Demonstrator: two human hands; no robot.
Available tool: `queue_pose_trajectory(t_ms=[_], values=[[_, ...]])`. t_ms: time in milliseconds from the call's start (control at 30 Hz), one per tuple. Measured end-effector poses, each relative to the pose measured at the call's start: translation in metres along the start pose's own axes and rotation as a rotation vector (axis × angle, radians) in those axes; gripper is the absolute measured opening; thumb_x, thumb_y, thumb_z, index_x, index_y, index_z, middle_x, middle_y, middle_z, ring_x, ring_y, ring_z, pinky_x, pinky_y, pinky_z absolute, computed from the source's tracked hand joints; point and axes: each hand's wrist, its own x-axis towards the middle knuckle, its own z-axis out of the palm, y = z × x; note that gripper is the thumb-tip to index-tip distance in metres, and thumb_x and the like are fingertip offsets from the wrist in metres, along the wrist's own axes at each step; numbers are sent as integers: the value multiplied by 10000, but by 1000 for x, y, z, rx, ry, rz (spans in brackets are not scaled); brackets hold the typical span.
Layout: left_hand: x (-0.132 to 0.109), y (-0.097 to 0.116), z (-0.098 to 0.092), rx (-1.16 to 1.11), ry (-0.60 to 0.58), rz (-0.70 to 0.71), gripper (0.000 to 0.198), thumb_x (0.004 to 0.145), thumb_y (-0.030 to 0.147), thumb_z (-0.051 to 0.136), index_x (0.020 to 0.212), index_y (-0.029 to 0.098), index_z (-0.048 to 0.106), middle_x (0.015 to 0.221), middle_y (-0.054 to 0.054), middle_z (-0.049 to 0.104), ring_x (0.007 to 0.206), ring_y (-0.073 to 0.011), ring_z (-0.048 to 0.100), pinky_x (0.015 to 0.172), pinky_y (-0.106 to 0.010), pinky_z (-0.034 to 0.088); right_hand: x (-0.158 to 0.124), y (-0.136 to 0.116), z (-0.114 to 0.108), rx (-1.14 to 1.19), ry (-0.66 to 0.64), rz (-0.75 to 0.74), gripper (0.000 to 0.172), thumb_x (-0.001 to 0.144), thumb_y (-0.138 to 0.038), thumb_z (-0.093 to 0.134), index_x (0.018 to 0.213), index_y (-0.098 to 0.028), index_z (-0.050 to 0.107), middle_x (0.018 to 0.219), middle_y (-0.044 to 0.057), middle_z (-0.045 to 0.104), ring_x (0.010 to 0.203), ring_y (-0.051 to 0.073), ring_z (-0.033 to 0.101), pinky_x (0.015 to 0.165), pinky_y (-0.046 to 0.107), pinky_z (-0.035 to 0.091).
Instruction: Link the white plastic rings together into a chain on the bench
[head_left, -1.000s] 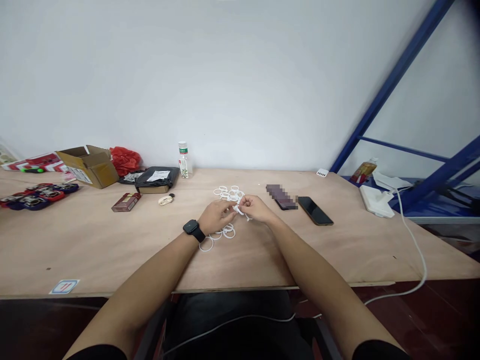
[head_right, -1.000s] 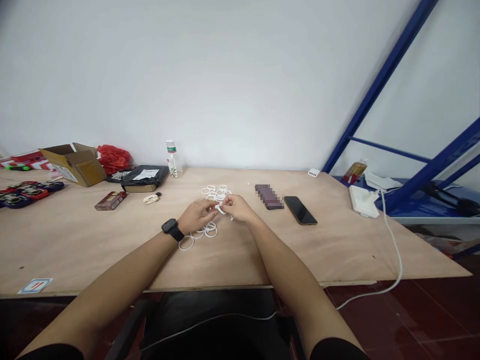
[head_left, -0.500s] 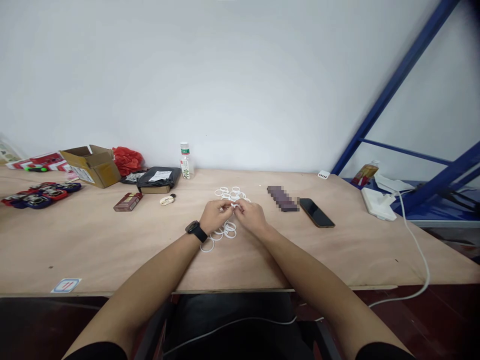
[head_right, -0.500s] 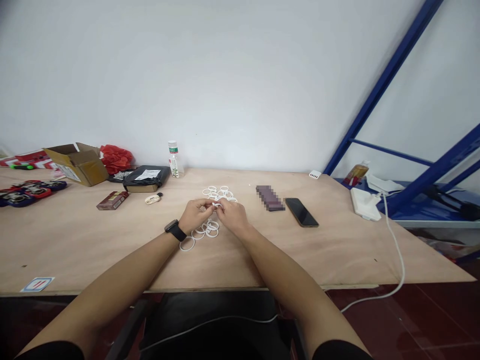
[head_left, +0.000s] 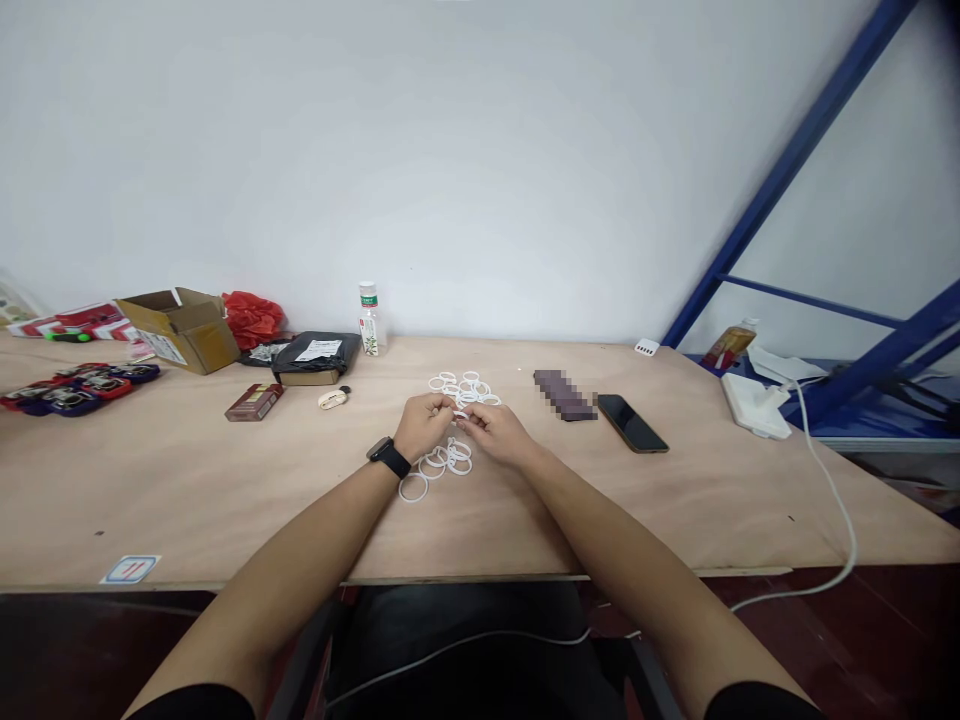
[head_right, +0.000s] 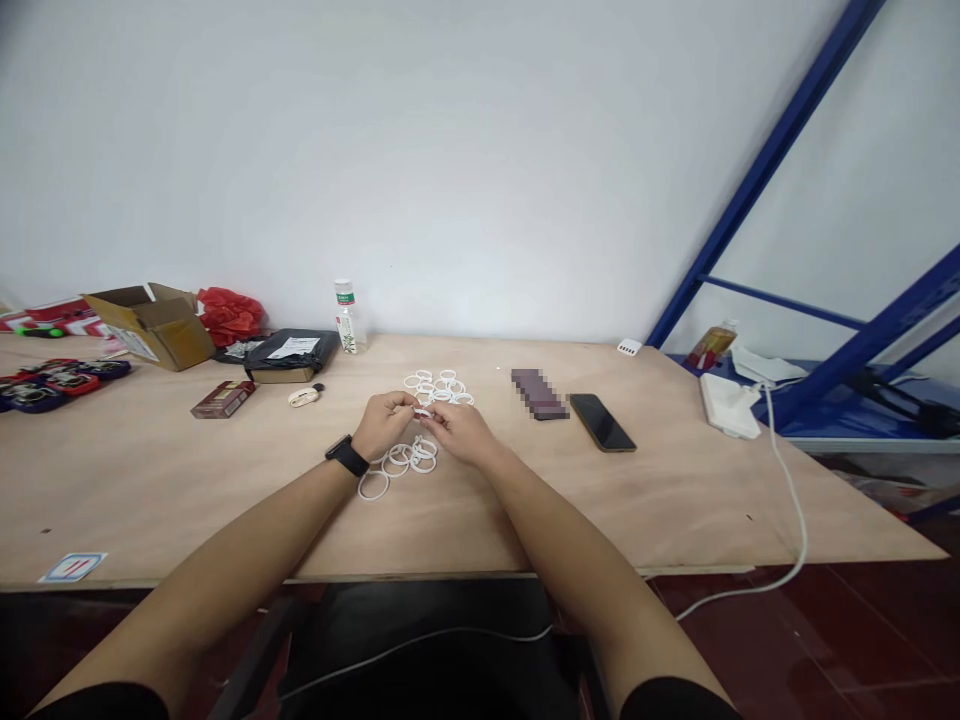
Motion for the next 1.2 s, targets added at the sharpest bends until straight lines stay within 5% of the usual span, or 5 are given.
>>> queue_pose_trajectory(t_ms=[133, 233, 400, 700, 1200], values=[[2, -8, -4, 90, -99, -43, 250, 776, 180, 450, 822, 169, 695, 746, -14, 704, 722, -158, 639, 703, -253, 479, 2, 16, -17, 105, 37, 100, 486, 773, -329, 674, 1235, -215, 576, 826, -1, 695, 586, 105, 529, 600, 219, 408], [3, -16, -3, 279, -249, 42, 264, 780, 172, 450, 816, 175, 711, 827, -46, 709, 803, -180, 634, 781, -284, 478, 0, 38, -33, 47, 50, 216, 225, 785, -228, 572, 968, -176, 691, 757, 2, 681, 588, 107, 534, 574, 211, 397], [2, -22, 4, 447, -418, 211, 266, 722, 120, 513, 852, 174, 739, 856, -70, 699, 853, -206, 616, 871, -328, 462, -5, 62, -45, 5, -175, 316, 273, 647, -59, 560, 840, -172, 717, 817, 4, 687, 626, 108, 552, 591, 199, 414], [-2, -13, 3, 345, -514, 225, 254, 787, 168, 482, 810, 197, 734, 846, -29, 722, 844, -165, 629, 855, -267, 461, -3, 55, -34, -115, -196, 139, 146, 709, -152, 646, 816, -189, 740, 840, 31, 632, 798, 158, 588, 755, 244, 437], [-5, 6, 1, 86, -185, 149, 255, 853, 314, 568, 1025, 167, 683, 877, -46, 726, 801, -169, 644, 776, -275, 486, 1, 8, -2, -164, 323, 214, 135, 810, -284, 542, 819, -206, 652, 679, 3, 664, 623, 142, 588, 605, 226, 399]])
